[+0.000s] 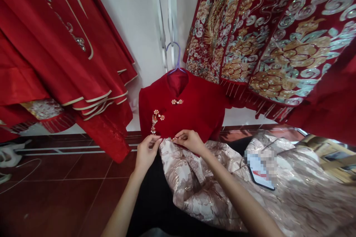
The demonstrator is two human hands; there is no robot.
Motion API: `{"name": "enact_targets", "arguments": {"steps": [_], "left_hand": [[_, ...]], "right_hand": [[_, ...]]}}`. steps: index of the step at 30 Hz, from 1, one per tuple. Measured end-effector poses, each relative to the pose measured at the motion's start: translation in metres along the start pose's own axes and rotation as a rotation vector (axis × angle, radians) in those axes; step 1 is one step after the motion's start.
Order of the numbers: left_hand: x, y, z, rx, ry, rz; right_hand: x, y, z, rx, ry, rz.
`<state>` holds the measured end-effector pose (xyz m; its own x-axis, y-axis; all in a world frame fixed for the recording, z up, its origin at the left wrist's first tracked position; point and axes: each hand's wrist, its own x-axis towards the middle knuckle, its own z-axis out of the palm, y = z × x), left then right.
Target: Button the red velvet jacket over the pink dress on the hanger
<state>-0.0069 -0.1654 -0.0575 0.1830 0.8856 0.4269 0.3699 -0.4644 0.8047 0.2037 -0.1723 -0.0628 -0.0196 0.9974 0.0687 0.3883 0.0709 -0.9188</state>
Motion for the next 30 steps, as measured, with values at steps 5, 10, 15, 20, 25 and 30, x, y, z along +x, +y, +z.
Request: {"name": "enact_targets", "arguments": {"steps": [5,10,15,20,25,30], "left_hand": [[-0.009,0.031,0.013,0.038,-0.034,0.058],[-0.015,0.005,0.053,0.180,-0.146,0.091],[-0.023,-0.013,0.068,0.191,-0.159,0.119],[-0.026,-0.014,0.058,0.023,-0.087,-0.030],[-0.020,-0.017,0.055,-0.058,0.029,-0.171],[-0.002,-0.017,0.058,0.081,0.089,-0.199]], "right_hand": [[-0.007,-0.026,-0.044,0.194,-0.215,0.093],[-0.018,-0.052,-0.064,0.260,-0.199,0.086],[-0.013,-0.045,-0.032,0.234,-0.155,-0.031],[-0.004,-0.013,0.005,0.030,0.080,-0.097],[-0.002,-0.002,0.011,-0.080,0.173,-0.086],[-0.003,-0.003,0.010,-0.076,0.145,-0.103]]}}
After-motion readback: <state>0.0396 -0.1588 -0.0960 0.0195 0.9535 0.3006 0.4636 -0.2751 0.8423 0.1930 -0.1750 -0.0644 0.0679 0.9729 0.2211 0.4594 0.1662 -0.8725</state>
